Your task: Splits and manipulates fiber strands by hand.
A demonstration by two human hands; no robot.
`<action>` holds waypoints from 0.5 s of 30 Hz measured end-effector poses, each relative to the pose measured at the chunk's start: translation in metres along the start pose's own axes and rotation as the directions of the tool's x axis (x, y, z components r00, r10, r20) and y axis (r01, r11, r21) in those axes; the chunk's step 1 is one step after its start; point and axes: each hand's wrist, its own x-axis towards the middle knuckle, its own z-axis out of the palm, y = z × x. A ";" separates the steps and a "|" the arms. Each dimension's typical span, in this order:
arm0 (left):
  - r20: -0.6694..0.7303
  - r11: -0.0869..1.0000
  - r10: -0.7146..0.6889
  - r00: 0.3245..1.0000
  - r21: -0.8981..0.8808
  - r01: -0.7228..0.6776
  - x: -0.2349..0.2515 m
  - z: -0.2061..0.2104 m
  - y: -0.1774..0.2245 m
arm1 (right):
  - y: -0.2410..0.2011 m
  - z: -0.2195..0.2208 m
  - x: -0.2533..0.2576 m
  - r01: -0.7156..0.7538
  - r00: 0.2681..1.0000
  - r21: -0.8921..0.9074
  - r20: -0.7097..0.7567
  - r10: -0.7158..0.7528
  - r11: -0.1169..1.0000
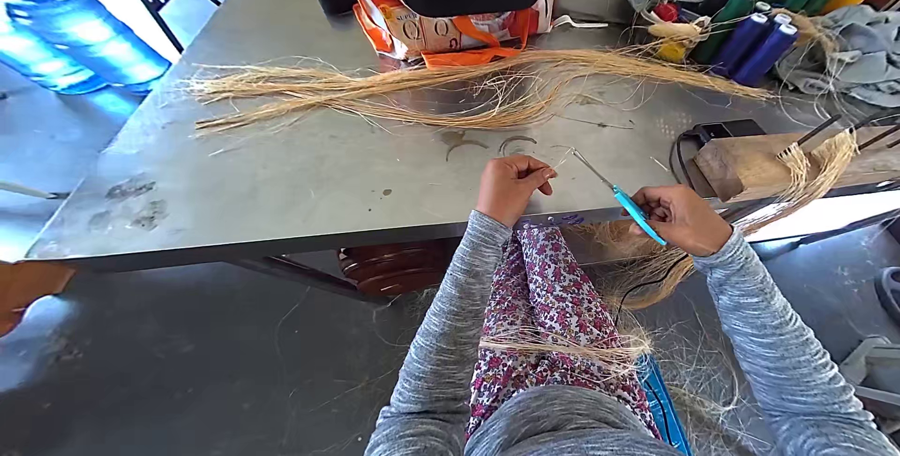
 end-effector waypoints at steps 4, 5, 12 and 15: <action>0.022 1.000 0.017 1.000 0.019 -0.018 0.000 0.000 0.000 | -0.009 0.005 0.004 -0.017 1.000 0.043 0.027 0.016 0.999; 0.027 0.999 0.018 0.999 0.029 -0.019 0.000 0.000 0.000 | -0.009 0.006 0.005 -0.016 1.000 0.045 0.026 0.015 0.999; 0.035 0.999 0.006 0.999 0.052 -0.007 0.000 -0.001 0.001 | -0.001 0.012 0.010 0.021 0.996 0.043 -0.082 -0.018 0.999; 0.033 0.998 0.004 0.999 0.059 -0.006 0.000 -0.001 0.000 | 0.000 0.009 0.011 -0.041 0.977 -0.073 -0.213 0.024 0.997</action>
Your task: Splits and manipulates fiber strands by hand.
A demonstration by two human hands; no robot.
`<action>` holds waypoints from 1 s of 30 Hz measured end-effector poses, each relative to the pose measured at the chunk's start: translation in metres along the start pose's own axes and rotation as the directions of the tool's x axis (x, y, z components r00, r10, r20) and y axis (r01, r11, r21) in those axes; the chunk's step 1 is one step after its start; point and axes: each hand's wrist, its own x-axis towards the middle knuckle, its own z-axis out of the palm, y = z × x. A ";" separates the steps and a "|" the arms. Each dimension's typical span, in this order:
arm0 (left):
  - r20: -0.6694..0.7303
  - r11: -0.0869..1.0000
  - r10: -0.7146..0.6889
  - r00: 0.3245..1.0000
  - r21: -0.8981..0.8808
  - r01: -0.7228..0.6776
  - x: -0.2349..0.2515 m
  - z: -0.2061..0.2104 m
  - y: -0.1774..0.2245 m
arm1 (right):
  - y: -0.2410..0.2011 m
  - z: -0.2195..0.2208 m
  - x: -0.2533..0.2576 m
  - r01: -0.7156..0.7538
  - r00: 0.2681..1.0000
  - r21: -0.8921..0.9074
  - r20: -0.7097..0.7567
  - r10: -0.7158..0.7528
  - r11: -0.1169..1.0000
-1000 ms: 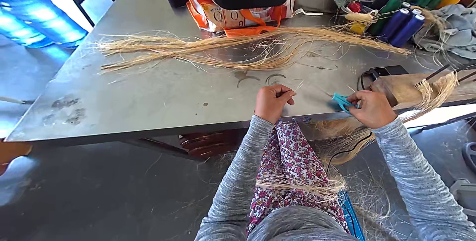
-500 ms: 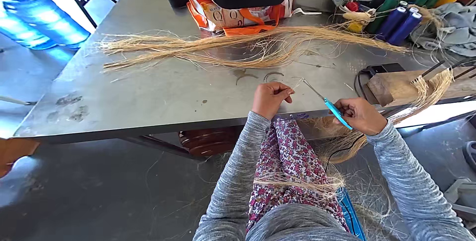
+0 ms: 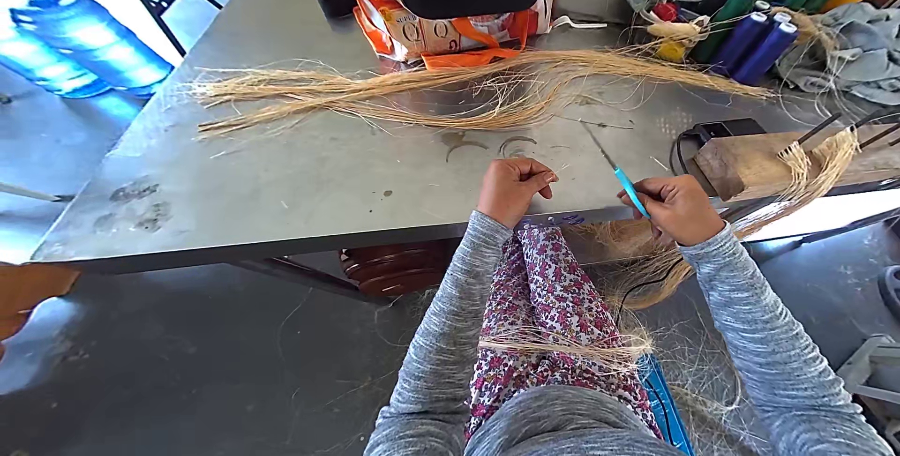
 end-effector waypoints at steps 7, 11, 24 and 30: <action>-0.008 1.000 0.002 1.000 -0.008 -0.003 -0.001 0.000 0.002 | 0.001 -0.012 0.026 -0.144 0.981 -0.333 -0.171 0.091 0.932; -0.025 1.000 0.009 1.000 -0.017 -0.010 -0.001 0.000 0.001 | 0.018 -0.016 0.043 -0.013 0.993 -0.423 -0.110 -0.037 0.906; 0.178 0.991 -0.057 0.982 -0.105 0.077 -0.075 0.018 0.035 | -0.049 0.010 -0.023 0.729 0.636 -0.271 -0.069 -0.768 0.628; 0.219 1.000 -0.003 0.976 -0.016 0.007 -0.096 0.023 0.047 | -0.054 0.018 -0.047 0.758 0.545 -0.421 -0.010 -0.838 0.498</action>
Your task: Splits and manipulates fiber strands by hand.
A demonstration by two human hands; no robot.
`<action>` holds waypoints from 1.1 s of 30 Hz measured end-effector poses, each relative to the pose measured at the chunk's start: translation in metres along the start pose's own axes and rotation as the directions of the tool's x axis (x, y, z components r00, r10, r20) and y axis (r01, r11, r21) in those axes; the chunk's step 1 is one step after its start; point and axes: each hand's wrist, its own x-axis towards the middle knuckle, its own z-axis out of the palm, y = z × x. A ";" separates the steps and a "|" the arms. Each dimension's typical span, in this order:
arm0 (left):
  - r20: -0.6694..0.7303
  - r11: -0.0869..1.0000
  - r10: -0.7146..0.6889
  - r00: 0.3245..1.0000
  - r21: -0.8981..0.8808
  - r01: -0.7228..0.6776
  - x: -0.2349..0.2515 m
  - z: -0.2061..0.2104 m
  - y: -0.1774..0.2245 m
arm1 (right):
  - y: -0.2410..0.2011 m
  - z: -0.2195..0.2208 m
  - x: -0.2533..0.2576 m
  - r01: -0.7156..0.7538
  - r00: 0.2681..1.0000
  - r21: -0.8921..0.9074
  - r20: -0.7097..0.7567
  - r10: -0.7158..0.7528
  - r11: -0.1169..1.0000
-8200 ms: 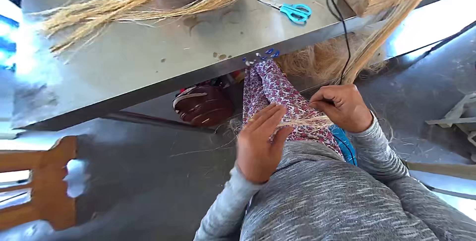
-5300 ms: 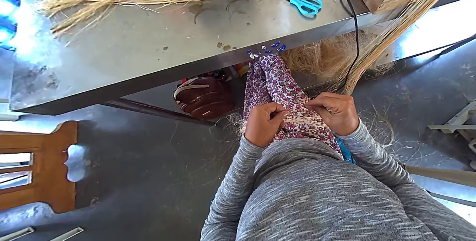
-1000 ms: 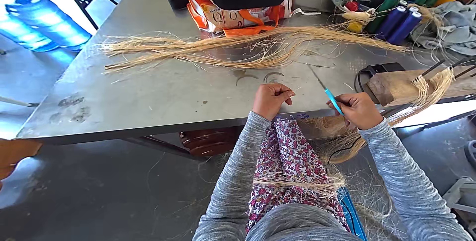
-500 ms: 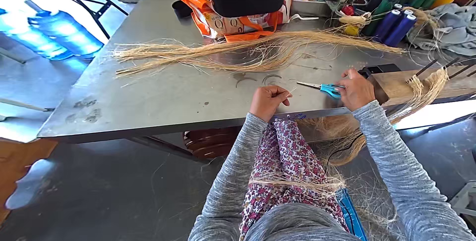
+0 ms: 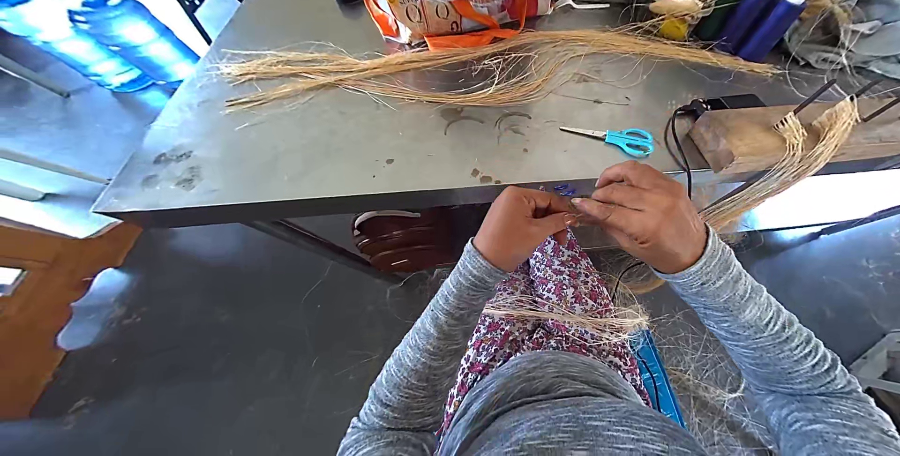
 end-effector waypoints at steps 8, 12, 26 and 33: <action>0.034 0.997 0.027 0.999 -0.074 -0.024 -0.022 0.002 -0.003 | -0.014 -0.008 -0.016 -0.033 0.999 0.059 0.015 0.032 0.998; -0.034 0.983 0.038 0.999 -0.180 -0.043 -0.045 0.000 -0.017 | -0.010 -0.011 -0.036 -0.170 0.981 0.177 -0.064 0.183 0.969; 0.070 0.986 0.072 0.995 0.148 -0.081 -0.093 0.033 -0.044 | -0.080 0.064 -0.097 -0.550 0.589 0.788 0.130 0.798 0.277; 0.035 0.891 0.078 0.996 0.446 -0.086 -0.100 0.021 -0.048 | -0.062 0.046 -0.108 -0.582 0.734 0.642 0.149 0.663 0.500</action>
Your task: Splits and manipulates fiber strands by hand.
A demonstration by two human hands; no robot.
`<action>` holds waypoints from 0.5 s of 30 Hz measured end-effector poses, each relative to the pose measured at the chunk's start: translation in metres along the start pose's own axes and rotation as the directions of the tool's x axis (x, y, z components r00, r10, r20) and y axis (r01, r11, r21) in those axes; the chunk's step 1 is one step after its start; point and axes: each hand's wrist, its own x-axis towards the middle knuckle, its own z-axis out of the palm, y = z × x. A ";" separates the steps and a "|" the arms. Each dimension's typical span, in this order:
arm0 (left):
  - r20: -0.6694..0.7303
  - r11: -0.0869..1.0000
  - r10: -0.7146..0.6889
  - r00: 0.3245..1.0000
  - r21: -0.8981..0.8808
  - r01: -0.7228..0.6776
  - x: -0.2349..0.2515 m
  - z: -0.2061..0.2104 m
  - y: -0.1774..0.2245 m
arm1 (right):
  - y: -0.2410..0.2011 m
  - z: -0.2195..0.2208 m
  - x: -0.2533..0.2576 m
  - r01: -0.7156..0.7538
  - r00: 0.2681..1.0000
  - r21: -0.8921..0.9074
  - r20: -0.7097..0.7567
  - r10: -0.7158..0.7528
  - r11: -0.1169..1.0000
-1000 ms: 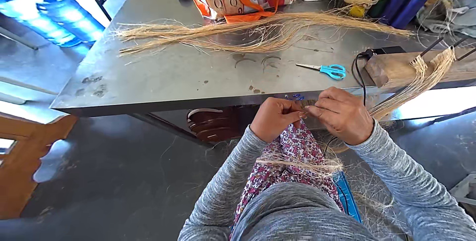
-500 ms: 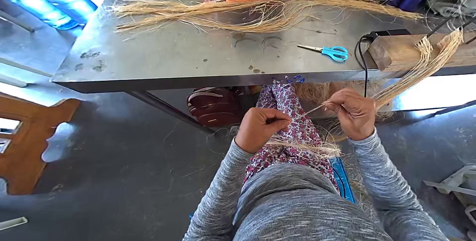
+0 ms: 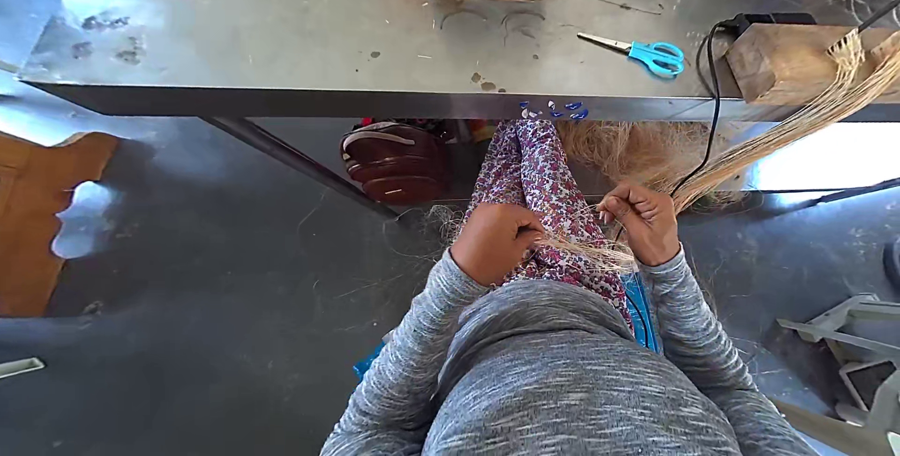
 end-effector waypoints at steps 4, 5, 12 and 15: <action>-0.024 0.994 0.063 0.998 0.088 -0.061 -0.003 -0.004 -0.007 | -0.002 0.006 -0.002 0.054 0.998 -0.251 -0.016 -0.060 0.967; -0.041 0.994 0.060 0.997 0.089 -0.056 -0.004 -0.004 -0.008 | -0.001 0.010 -0.003 0.061 0.997 -0.280 -0.030 -0.072 0.958; -0.177 0.998 0.024 0.984 0.058 -0.014 -0.009 0.001 -0.009 | 0.007 0.027 -0.009 0.005 0.993 -0.305 -0.110 -0.040 0.952; -0.205 0.996 0.030 0.978 0.089 -0.012 -0.009 0.002 -0.009 | 0.006 0.028 -0.010 -0.038 0.994 -0.274 -0.110 0.008 0.961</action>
